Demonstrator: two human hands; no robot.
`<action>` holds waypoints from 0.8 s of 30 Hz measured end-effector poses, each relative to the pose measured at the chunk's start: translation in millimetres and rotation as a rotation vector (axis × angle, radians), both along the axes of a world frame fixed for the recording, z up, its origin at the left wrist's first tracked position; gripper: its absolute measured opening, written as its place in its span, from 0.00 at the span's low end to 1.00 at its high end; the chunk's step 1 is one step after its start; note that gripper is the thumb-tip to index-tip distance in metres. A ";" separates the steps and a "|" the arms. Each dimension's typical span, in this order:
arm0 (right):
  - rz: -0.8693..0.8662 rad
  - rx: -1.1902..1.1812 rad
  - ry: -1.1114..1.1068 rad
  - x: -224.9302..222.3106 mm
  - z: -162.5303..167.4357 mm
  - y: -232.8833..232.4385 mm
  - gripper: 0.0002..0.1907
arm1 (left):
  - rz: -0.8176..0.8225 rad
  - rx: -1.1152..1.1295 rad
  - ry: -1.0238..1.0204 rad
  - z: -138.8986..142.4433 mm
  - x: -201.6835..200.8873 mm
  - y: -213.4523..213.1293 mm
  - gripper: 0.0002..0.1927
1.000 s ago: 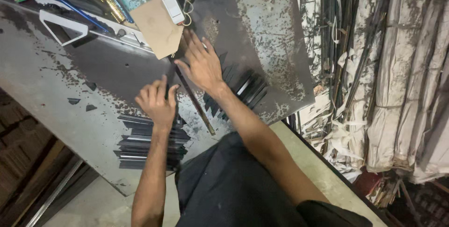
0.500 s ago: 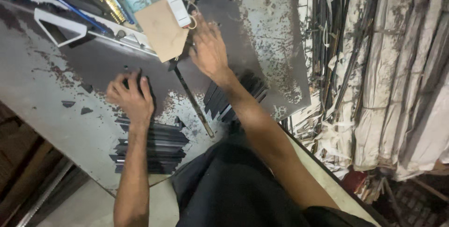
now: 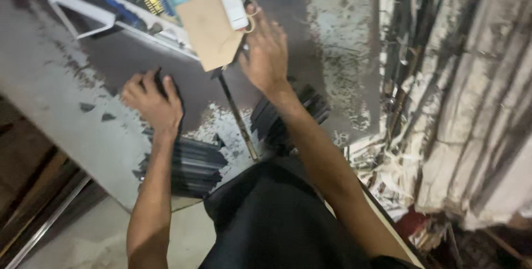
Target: The person picks up long dark strips from a workbench, positions each strip against the saw at the bench, cuts it, and stacks the cut pieces into piles on the bench, working through the strips one at a time.
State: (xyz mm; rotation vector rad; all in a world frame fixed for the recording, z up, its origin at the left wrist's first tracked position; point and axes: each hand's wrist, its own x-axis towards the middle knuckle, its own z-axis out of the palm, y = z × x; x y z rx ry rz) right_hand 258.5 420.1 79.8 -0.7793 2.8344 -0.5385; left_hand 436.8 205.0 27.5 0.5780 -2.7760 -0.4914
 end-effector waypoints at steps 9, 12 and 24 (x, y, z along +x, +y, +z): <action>0.067 0.126 0.037 -26.8 5.0 0.6 0.36 | 0.062 0.020 0.080 28.0 -62.9 -14.7 0.15; 0.091 0.187 0.109 2.2 10.5 26.4 0.34 | 0.054 0.066 0.157 33.4 -54.7 -15.9 0.15; 0.268 0.108 0.240 42.2 2.1 38.4 0.17 | 0.108 0.067 0.127 21.5 8.5 -7.1 0.14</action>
